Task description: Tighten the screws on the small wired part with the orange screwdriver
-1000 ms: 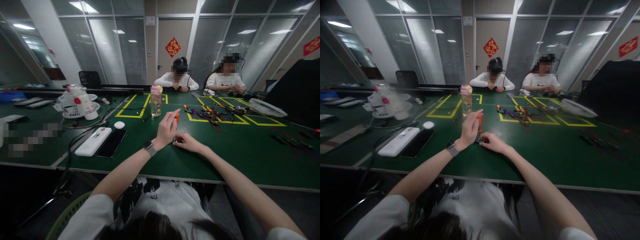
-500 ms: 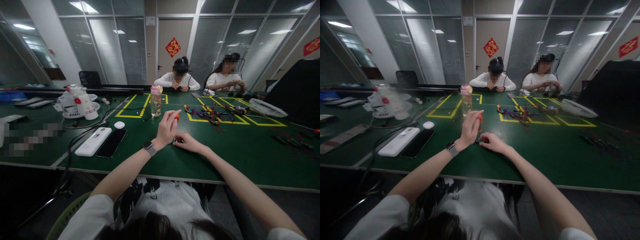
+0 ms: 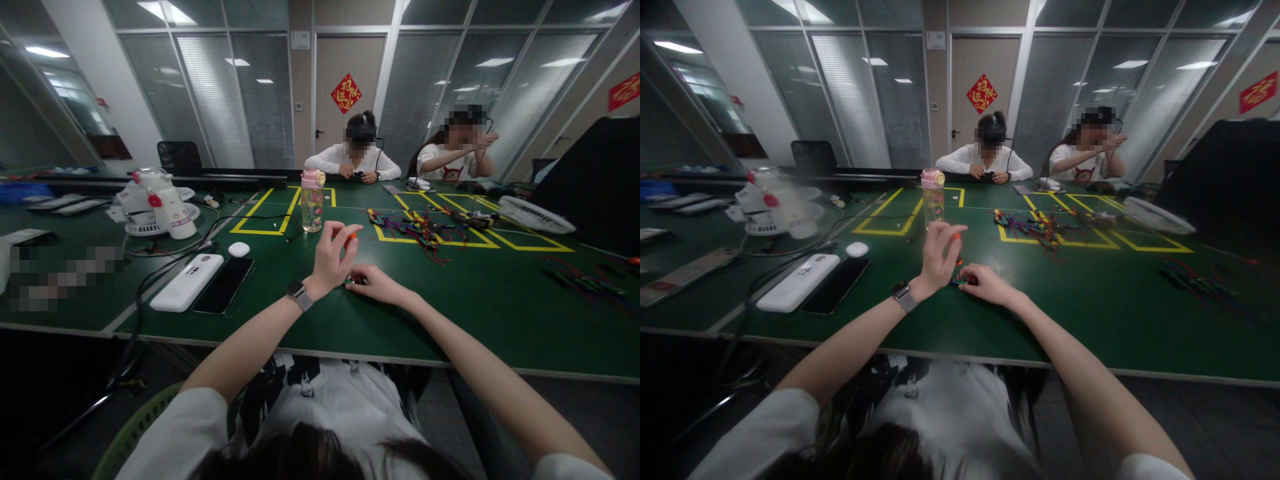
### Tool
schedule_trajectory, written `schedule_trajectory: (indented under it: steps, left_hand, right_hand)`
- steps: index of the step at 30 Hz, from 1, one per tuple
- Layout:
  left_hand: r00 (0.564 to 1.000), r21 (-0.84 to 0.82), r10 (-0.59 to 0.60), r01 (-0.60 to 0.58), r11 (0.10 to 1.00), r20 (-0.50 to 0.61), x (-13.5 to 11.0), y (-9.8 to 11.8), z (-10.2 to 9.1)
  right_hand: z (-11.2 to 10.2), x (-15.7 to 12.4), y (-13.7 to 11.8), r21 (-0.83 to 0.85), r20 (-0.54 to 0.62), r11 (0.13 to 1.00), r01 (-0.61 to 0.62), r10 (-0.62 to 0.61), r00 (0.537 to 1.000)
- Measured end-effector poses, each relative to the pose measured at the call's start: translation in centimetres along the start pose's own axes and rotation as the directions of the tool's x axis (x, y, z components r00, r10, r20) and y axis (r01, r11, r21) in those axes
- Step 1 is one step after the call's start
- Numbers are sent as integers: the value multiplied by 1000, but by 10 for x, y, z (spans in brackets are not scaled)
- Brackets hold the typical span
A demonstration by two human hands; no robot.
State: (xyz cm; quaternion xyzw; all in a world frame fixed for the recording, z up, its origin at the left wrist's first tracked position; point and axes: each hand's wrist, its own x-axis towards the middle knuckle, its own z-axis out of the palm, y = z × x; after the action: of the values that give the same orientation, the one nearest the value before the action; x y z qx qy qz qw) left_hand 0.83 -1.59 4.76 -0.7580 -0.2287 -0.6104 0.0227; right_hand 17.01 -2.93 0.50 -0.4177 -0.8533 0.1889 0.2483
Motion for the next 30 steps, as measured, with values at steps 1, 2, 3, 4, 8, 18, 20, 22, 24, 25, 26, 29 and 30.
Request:
schedule_trajectory:
  steps: [1,2,3,4,8,18,20,22,24,25,26,29,30]
  left_hand:
    - [1000,-13,-2,2,1000,17,0,0,-1]
    - [999,-29,-3,4,1000,34,0,0,-1]
    - [999,-47,-1,4,999,47,0,0,-1]
    - [998,-64,1,3,998,56,1,0,-1]
    - [999,-91,7,-3,996,39,2,1,-1]
    - [999,-2,11,-11,1000,-46,0,-1,1]
    - [1000,-36,2,-2,999,-10,0,0,0]
    - [1000,-73,-2,4,997,26,0,1,-1]
    - [999,-98,-3,7,995,46,1,1,-1]
    - [999,-103,-5,10,995,50,1,1,-1]
    - [999,-104,-4,9,995,51,1,1,-1]
    - [999,-105,18,-15,994,28,2,1,0]
    - [999,-101,28,-26,995,18,1,0,1]
  right_hand:
    - [0,0,0,-5,-3,1000,0,0,1000]
    - [0,0,0,-10,-6,1000,0,0,1000]
    - [0,0,0,-12,-7,1000,-1,1,1000]
    - [1,0,1,-12,-7,1000,-1,1,1000]
    - [1,0,2,-3,-7,1000,-4,4,1000]
    - [0,0,-2,-4,4,1000,-16,16,1000]
    - [0,0,-2,-10,3,1000,-11,11,1000]
    - [0,0,-1,-16,0,1000,-8,8,1000]
    - [0,0,-1,-18,-1,1000,-9,9,1000]
    - [0,0,-1,-17,-1,1000,-9,9,1000]
    - [0,0,-1,-15,1,1000,-7,7,1000]
    - [0,0,-1,-15,-1,1000,1,-1,1000]
    - [0,0,-2,-15,-2,1000,2,-2,1000]
